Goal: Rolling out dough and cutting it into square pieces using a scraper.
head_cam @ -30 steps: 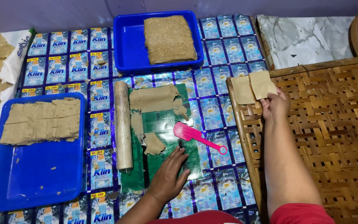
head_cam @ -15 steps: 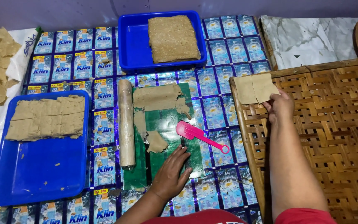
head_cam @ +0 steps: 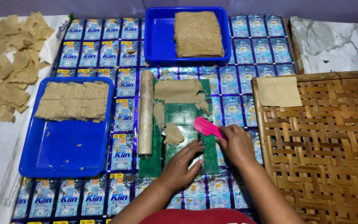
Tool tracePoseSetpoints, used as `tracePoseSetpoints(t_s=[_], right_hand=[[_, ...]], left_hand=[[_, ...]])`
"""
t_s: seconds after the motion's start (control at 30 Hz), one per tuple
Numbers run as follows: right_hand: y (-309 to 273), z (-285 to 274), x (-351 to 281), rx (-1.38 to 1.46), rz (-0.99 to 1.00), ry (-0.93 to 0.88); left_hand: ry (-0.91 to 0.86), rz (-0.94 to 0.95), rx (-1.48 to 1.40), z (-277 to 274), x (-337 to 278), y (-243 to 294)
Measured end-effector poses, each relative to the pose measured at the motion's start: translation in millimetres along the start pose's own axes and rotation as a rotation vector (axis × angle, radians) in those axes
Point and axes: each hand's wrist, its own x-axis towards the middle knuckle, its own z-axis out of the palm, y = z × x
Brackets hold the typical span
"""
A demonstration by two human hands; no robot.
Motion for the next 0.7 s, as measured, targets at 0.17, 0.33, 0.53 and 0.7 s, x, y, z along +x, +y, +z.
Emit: tracePoseSetpoints(t_s=[0.17, 0.33, 0.53, 0.7], right_hand=[[23.5, 44.0, -11.5, -0.043, -0.115, 0.0], [-20.7, 28.1, -21.8, 0.178, -0.077, -0.069], [-47.6, 63.2, 9.0, -0.02, -0.348, -0.12], [-39.2, 54.3, 72.4, -0.098, -0.108, -0.087]], left_hand=[[0.277, -0.089, 0.591, -44.7, -10.4, -35.2], [0.437, -0.231, 0.693, -59.8, -28.3, -101.3], [0.716, -0.105, 0.514, -56.3, -27.6, -113.6], [0.631, -0.184, 0.694, -64.0, -28.0, -99.3]])
